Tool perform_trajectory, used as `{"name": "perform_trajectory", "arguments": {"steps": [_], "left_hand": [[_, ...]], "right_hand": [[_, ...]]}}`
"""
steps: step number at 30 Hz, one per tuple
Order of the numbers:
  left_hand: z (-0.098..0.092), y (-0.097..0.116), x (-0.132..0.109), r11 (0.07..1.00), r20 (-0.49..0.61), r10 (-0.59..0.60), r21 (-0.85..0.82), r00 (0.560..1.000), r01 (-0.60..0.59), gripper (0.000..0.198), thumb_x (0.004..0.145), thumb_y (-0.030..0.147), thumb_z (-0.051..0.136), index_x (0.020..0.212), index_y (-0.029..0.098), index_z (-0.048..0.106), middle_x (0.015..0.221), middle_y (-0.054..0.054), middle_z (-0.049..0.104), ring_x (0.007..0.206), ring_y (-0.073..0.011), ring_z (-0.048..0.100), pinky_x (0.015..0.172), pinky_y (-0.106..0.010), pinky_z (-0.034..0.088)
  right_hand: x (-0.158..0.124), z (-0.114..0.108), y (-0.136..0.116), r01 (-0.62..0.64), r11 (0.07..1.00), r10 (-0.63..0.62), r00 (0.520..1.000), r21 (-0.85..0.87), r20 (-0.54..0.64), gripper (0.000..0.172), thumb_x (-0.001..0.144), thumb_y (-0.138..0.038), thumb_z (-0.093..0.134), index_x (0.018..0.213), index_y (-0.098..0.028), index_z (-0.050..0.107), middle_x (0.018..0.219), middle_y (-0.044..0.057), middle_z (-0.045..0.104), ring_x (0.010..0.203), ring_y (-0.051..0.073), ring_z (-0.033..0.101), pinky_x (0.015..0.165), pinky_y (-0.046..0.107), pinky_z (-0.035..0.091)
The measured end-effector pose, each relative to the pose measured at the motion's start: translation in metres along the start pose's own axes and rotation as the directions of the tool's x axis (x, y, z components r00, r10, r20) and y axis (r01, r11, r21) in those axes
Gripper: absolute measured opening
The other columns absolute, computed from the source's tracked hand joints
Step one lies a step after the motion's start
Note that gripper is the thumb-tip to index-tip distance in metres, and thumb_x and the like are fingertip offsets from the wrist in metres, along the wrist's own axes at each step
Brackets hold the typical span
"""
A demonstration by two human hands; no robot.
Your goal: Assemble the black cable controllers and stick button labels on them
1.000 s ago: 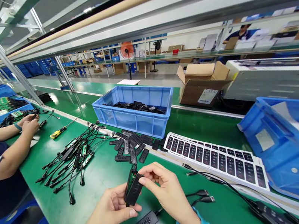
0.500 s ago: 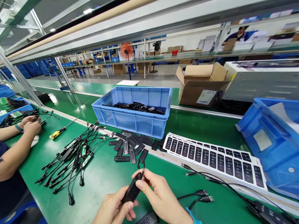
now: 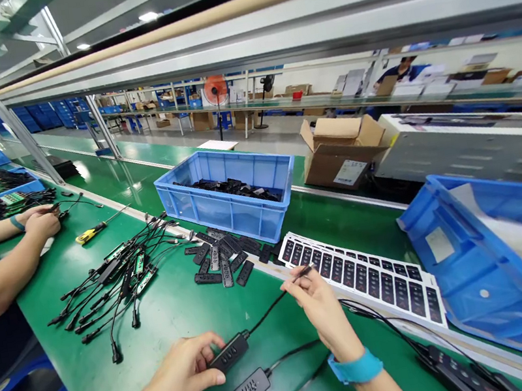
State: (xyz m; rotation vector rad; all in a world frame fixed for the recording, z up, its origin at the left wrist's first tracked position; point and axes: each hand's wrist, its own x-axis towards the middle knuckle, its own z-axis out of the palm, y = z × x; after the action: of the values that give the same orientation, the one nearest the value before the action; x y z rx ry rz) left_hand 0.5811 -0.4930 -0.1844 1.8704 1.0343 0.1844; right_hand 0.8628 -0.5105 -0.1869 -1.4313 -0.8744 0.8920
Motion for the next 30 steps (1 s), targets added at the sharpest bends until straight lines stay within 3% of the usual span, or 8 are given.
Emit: {"name": "perform_trajectory", "arguments": {"steps": [3,6,9,12,20,23,27,30], "left_hand": [[0.010,0.000,-0.004,0.987,0.042,0.027,0.157,0.999,-0.033,0.030,0.073,0.030,0.075,0.103,0.028,0.070,0.091,0.000,0.061,0.073,-0.0173,0.059,0.067,-0.026,0.042],[0.011,0.004,-0.007,0.957,0.127,0.096,0.260,0.987,-0.126,0.038,0.078,0.038,0.072,0.115,0.031,0.067,0.103,-0.004,0.057,0.085,-0.0222,0.061,0.075,-0.030,0.046],[-0.002,0.000,-0.003,0.944,0.088,0.146,0.284,0.985,-0.166,0.048,0.085,0.039,0.065,0.131,0.032,0.054,0.110,-0.005,0.055,0.091,-0.0216,0.062,0.082,-0.030,0.048],[-0.029,-0.015,0.012,0.887,-0.165,0.113,0.461,0.980,-0.024,0.039,0.088,0.031,0.061,0.126,0.028,0.056,0.110,-0.005,0.057,0.091,-0.0181,0.063,0.084,-0.027,0.049],[-0.130,-0.066,0.036,0.685,-0.770,-0.075,0.423,0.634,0.594,0.036,0.092,0.024,0.045,0.121,0.003,0.050,0.117,-0.027,0.052,0.112,-0.0384,0.053,0.089,-0.049,0.046],[-0.147,-0.079,0.033,0.684,-0.794,-0.138,0.356,0.592,0.637,0.032,0.087,0.032,0.055,0.104,0.005,0.058,0.108,-0.027,0.058,0.107,-0.0408,0.057,0.087,-0.050,0.047],[-0.149,-0.084,0.025,0.760,-0.774,-0.187,0.276,0.605,0.589,0.024,0.084,0.031,0.058,0.096,0.011,0.058,0.093,-0.020,0.066,0.095,-0.0387,0.064,0.083,-0.048,0.048],[-0.141,-0.073,0.019,0.857,-0.765,-0.165,0.201,0.622,0.474,0.035,0.086,0.034,0.054,0.112,0.012,0.051,0.091,-0.016,0.067,0.094,-0.0375,0.065,0.082,-0.049,0.047]], "right_hand": [[0.007,-0.020,0.022,0.174,0.868,-0.247,0.964,-0.465,-0.100,0.039,0.073,-0.036,0.060,0.108,-0.021,0.051,0.083,0.005,0.061,0.076,0.024,0.058,0.070,0.039,0.047],[0.011,-0.018,0.027,0.258,0.482,-0.428,0.903,-0.837,0.032,0.032,0.081,-0.029,0.050,0.111,-0.020,0.058,0.103,0.014,0.059,0.097,0.035,0.056,0.080,0.051,0.046],[0.024,0.007,0.025,0.467,0.334,-0.362,0.866,-0.819,0.345,0.026,0.091,-0.025,0.041,0.105,-0.019,0.063,0.104,0.014,0.061,0.096,0.030,0.060,0.083,0.046,0.051],[0.045,0.038,0.029,0.650,0.299,-0.296,0.759,-0.698,0.580,0.030,0.089,-0.018,0.047,0.114,-0.020,0.062,0.118,0.013,0.061,0.105,0.027,0.062,0.091,0.043,0.052],[0.065,0.048,0.049,0.783,0.173,-0.336,0.617,-0.598,0.711,0.021,0.090,-0.021,0.047,0.097,-0.020,0.068,0.100,0.013,0.067,0.086,0.029,0.067,0.070,0.045,0.059],[0.056,0.038,0.050,0.744,0.252,-0.414,0.660,-0.618,0.626,0.025,0.094,-0.034,0.042,0.096,-0.021,0.063,0.099,0.013,0.066,0.084,0.030,0.066,0.068,0.044,0.057],[0.037,0.034,0.033,0.471,0.661,-0.308,0.880,-0.585,0.361,0.035,0.096,-0.046,0.036,0.111,-0.021,0.056,0.089,0.010,0.070,0.074,0.027,0.066,0.065,0.041,0.053],[0.020,0.038,0.007,0.265,0.879,-0.193,0.958,-0.396,0.214,0.044,0.094,-0.051,0.036,0.121,-0.019,0.052,0.085,0.010,0.072,0.078,0.026,0.066,0.065,0.038,0.053]]}}
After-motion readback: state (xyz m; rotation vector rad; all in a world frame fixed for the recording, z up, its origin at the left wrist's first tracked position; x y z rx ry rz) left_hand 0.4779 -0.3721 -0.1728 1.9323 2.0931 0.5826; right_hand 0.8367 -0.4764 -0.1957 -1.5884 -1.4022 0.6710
